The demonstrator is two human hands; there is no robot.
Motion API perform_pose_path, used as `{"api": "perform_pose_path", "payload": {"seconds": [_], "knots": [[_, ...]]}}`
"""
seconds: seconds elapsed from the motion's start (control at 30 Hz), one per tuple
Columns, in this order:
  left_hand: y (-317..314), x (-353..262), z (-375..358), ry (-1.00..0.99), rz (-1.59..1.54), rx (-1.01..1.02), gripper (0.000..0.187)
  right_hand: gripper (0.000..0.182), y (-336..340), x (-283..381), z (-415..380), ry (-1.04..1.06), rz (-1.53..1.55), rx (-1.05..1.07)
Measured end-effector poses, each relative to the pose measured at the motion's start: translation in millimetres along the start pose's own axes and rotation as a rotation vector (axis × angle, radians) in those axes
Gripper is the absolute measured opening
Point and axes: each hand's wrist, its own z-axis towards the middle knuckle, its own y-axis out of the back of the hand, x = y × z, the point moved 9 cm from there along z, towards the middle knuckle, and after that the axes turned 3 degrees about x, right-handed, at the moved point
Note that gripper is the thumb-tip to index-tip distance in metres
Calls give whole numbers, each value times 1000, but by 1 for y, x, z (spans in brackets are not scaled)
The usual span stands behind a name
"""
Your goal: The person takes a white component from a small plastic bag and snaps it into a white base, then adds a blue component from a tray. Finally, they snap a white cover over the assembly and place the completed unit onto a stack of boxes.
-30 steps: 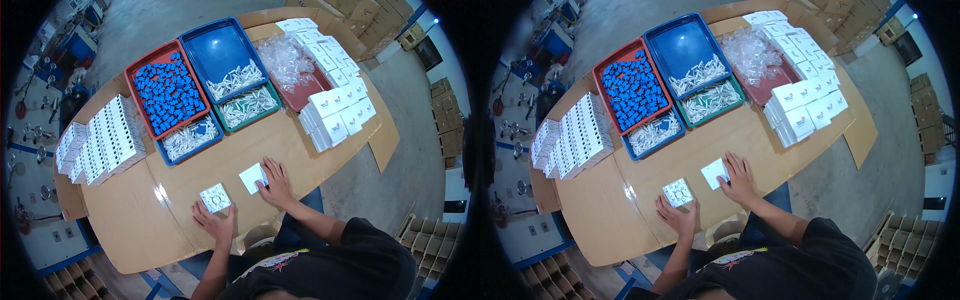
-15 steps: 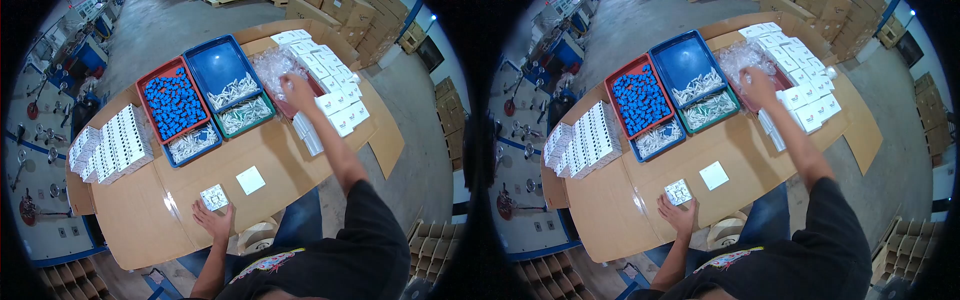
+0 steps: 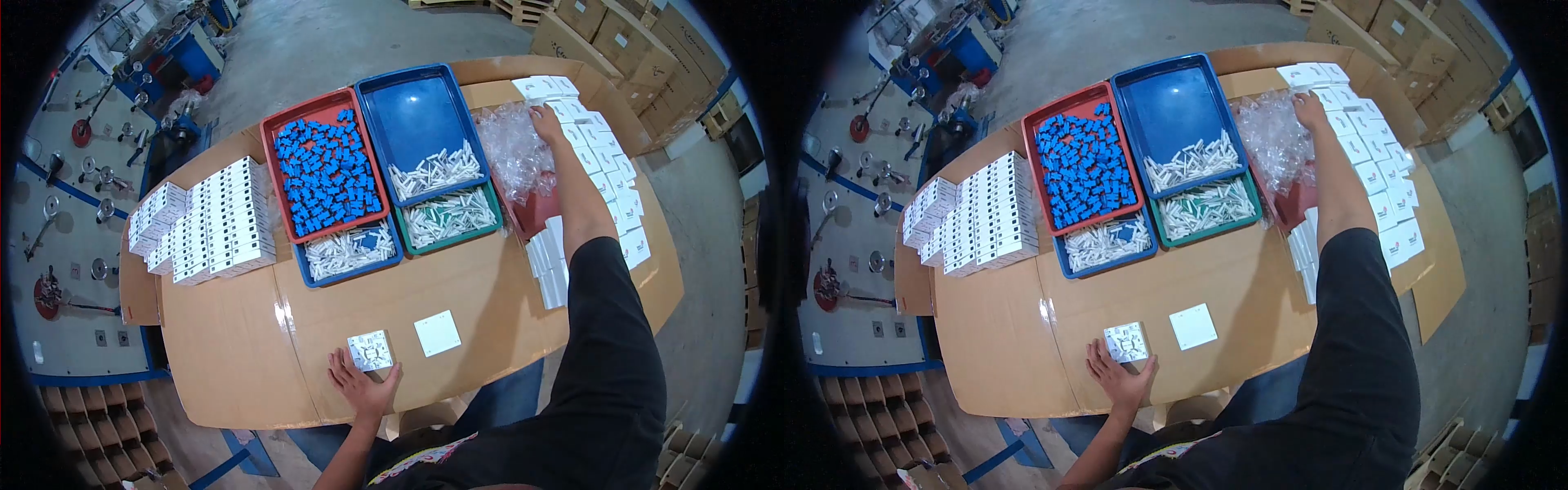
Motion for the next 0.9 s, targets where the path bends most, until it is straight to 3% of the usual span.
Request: {"api": "perform_pose_path", "payload": {"seconds": [0.17,0.23,0.47,0.53,0.63,0.67,0.73,0.83,0.87,0.9], "knots": [[1,-2,-1,-40,-2,-19,121,40,-2,-8,10,-58,82,98],[0,-2,-1,-16,-3,17,121,35,33,0,-1,0,119,-136],[3,-4,-5,5,-46,24,121,23,141,60,-50,95,346,-145],[5,-3,-6,5,-33,16,122,25,168,77,-79,104,461,-148],[11,1,-9,0,-126,-7,117,32,192,101,-127,66,933,-29],[8,6,-10,-3,-125,-13,117,32,202,112,-148,68,937,-33],[14,19,-18,-81,-339,-208,106,27,211,144,-204,103,1027,115],[20,14,-25,-196,-661,-337,85,19,220,193,-311,59,1104,304],[25,-2,-23,-216,-739,-259,75,19,216,203,-344,133,1088,291],[37,-22,-22,-228,-818,-185,65,15,211,218,-383,37,1186,392]]}}
